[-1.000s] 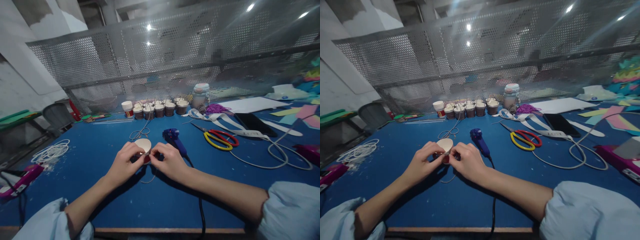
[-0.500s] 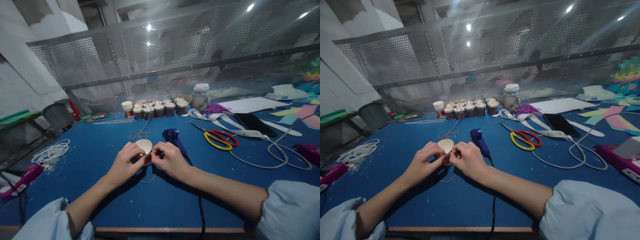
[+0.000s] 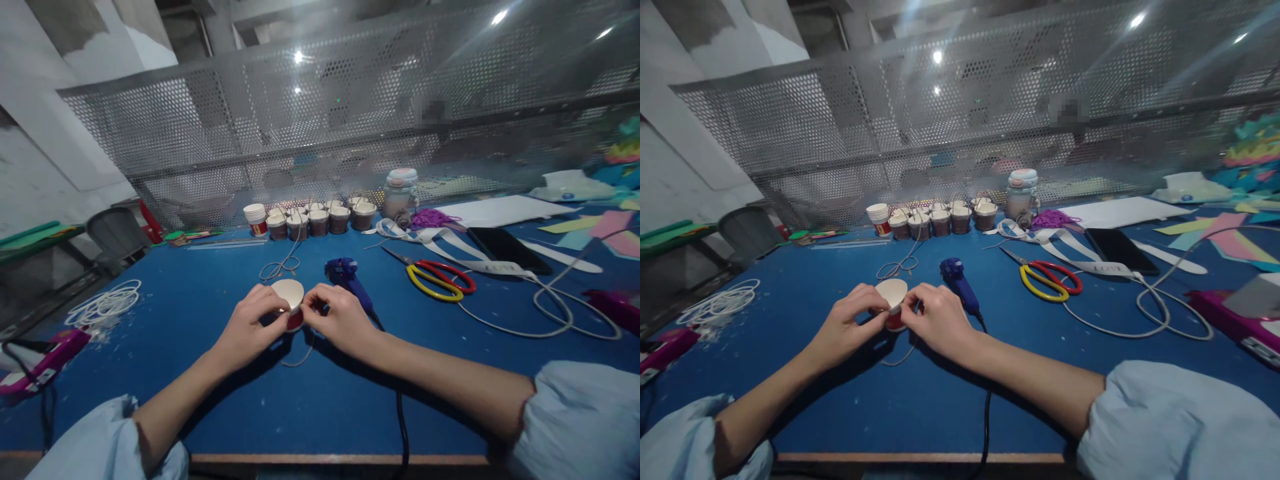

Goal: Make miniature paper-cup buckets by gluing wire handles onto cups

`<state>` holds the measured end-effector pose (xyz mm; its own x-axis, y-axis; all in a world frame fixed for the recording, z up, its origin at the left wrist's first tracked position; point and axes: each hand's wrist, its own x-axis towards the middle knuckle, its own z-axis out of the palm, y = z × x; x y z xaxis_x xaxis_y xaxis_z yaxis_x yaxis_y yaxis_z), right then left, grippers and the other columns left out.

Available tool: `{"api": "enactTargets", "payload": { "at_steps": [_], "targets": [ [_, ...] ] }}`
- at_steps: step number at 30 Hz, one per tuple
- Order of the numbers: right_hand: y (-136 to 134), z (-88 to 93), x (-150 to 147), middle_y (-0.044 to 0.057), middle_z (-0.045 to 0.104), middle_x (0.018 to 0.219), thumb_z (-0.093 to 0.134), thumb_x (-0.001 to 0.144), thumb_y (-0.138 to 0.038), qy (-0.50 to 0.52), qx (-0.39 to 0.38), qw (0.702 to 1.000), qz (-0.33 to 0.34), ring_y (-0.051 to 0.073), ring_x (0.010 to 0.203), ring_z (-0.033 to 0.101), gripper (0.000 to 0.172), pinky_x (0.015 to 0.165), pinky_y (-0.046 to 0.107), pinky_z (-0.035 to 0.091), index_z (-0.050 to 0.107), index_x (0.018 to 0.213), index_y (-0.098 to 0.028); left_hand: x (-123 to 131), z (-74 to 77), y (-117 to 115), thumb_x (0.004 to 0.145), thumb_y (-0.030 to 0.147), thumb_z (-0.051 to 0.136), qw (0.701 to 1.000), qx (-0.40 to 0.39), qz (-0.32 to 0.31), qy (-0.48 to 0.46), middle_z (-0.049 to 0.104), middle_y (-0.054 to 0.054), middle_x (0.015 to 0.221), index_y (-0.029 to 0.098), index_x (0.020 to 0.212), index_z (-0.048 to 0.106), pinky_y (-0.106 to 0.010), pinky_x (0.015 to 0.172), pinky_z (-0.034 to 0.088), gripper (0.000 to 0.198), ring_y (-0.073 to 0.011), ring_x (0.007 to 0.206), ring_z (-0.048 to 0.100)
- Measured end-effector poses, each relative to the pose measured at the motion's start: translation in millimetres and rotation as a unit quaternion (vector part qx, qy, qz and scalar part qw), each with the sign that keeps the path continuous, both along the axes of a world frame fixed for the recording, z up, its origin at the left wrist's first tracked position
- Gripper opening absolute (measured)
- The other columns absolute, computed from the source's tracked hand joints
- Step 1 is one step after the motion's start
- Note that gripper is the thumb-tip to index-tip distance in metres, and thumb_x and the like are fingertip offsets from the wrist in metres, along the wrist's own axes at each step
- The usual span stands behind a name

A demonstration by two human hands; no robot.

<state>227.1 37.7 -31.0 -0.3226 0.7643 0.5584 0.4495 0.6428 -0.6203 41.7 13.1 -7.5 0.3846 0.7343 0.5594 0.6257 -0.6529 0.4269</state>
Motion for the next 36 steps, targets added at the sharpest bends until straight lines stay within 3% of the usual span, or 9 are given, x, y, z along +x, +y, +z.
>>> {"api": "enactTargets", "payload": {
  "at_steps": [4,8,12,15,17,22,25,28,36],
  "targets": [
    [0.0,13.9,12.4,0.0,0.061,0.078,0.057,0.081,-0.016,0.05,-0.01,0.999,-0.001,0.012,0.063,0.056,0.006,0.06,0.025,0.043,0.058,0.077,-0.02,-7.6,-2.2,4.8,0.081,0.02,0.056,0.999,-0.017,0.041,-0.023,0.062,-0.001,0.074,0.02,0.08,0.061,-0.028,0.068,0.042,0.005,-0.0161,0.073,0.052],
    [-4.8,38.5,35.4,0.002,0.059,0.085,0.051,0.086,-0.022,0.116,0.028,0.993,0.003,0.013,0.069,0.057,0.007,0.063,0.027,0.046,0.058,0.086,-0.02,-17.9,-5.5,12.9,0.075,0.019,0.054,0.991,-0.067,0.092,-0.071,0.062,-0.003,0.084,0.02,0.085,0.06,-0.03,0.071,0.046,0.012,-0.0167,0.077,0.057],
    [10.1,51.3,65.7,0.003,0.059,0.085,0.052,0.087,-0.03,0.182,0.061,0.979,-0.072,0.015,0.071,0.058,0.013,0.067,0.03,0.046,0.06,0.093,-0.021,-22.0,-6.3,17.0,0.075,0.021,0.055,0.986,-0.082,0.112,-0.087,0.062,-0.003,0.085,0.02,0.083,0.06,-0.03,0.071,0.047,0.01,-0.0166,0.076,0.058],
    [40.5,44.4,91.4,0.002,0.061,0.079,0.052,0.082,-0.025,0.177,0.023,0.973,-0.143,0.017,0.071,0.059,0.015,0.064,0.03,0.045,0.06,0.094,-0.02,-21.6,-5.4,17.1,0.077,0.023,0.056,0.99,-0.055,0.104,-0.074,0.061,-0.002,0.081,0.02,0.083,0.061,-0.03,0.071,0.046,0.008,-0.0164,0.076,0.057],
    [60.4,36.6,107.0,0.002,0.062,0.075,0.051,0.077,-0.021,0.116,-0.052,0.98,-0.152,0.016,0.066,0.059,0.018,0.061,0.029,0.044,0.06,0.093,-0.019,-22.1,-5.6,17.5,0.078,0.023,0.056,0.992,-0.042,0.106,-0.06,0.06,-0.002,0.079,0.02,0.083,0.062,-0.029,0.07,0.045,0.008,-0.0161,0.075,0.056],
    [71.8,24.5,118.9,0.005,0.072,0.082,0.069,0.067,-0.024,-0.046,-0.192,0.98,0.001,0.018,0.069,0.065,0.018,0.061,0.028,0.049,0.068,0.084,-0.019,-27.3,-10.2,21.5,0.081,0.024,0.057,0.992,-0.015,0.114,-0.045,0.06,-0.002,0.078,0.02,0.083,0.062,-0.028,0.069,0.044,0.007,-0.0161,0.075,0.056],
    [60.6,17.3,103.9,0.006,0.072,0.085,0.075,0.067,-0.037,-0.101,-0.213,0.972,0.019,0.02,0.073,0.065,0.03,0.062,0.028,0.049,0.068,0.089,-0.018,-28.1,-13.7,24.1,0.082,0.023,0.056,0.994,0.0,0.105,-0.04,0.061,-0.002,0.078,0.02,0.082,0.062,-0.027,0.069,0.043,0.007,-0.0161,0.075,0.054],
    [53.5,6.6,84.4,0.007,0.069,0.083,0.069,0.073,-0.046,-0.121,-0.212,0.97,-0.026,0.02,0.072,0.062,0.038,0.059,0.028,0.044,0.066,0.094,-0.015,-24.3,-15.2,26.8,0.083,0.023,0.055,0.995,0.014,0.094,-0.043,0.062,-0.002,0.076,0.019,0.079,0.061,-0.027,0.067,0.042,0.008,-0.016,0.074,0.053],
    [54.7,-11.5,66.7,0.007,0.066,0.08,0.057,0.079,-0.039,-0.113,-0.187,0.97,-0.105,0.021,0.073,0.058,0.024,0.063,0.028,0.039,0.064,0.084,-0.017,-2.7,-12.4,31.4,0.085,0.017,0.055,0.991,0.095,0.063,-0.067,0.061,0.0,0.069,0.019,0.074,0.059,-0.029,0.07,0.041,0.012,-0.0156,0.071,0.052]
  ]
}}
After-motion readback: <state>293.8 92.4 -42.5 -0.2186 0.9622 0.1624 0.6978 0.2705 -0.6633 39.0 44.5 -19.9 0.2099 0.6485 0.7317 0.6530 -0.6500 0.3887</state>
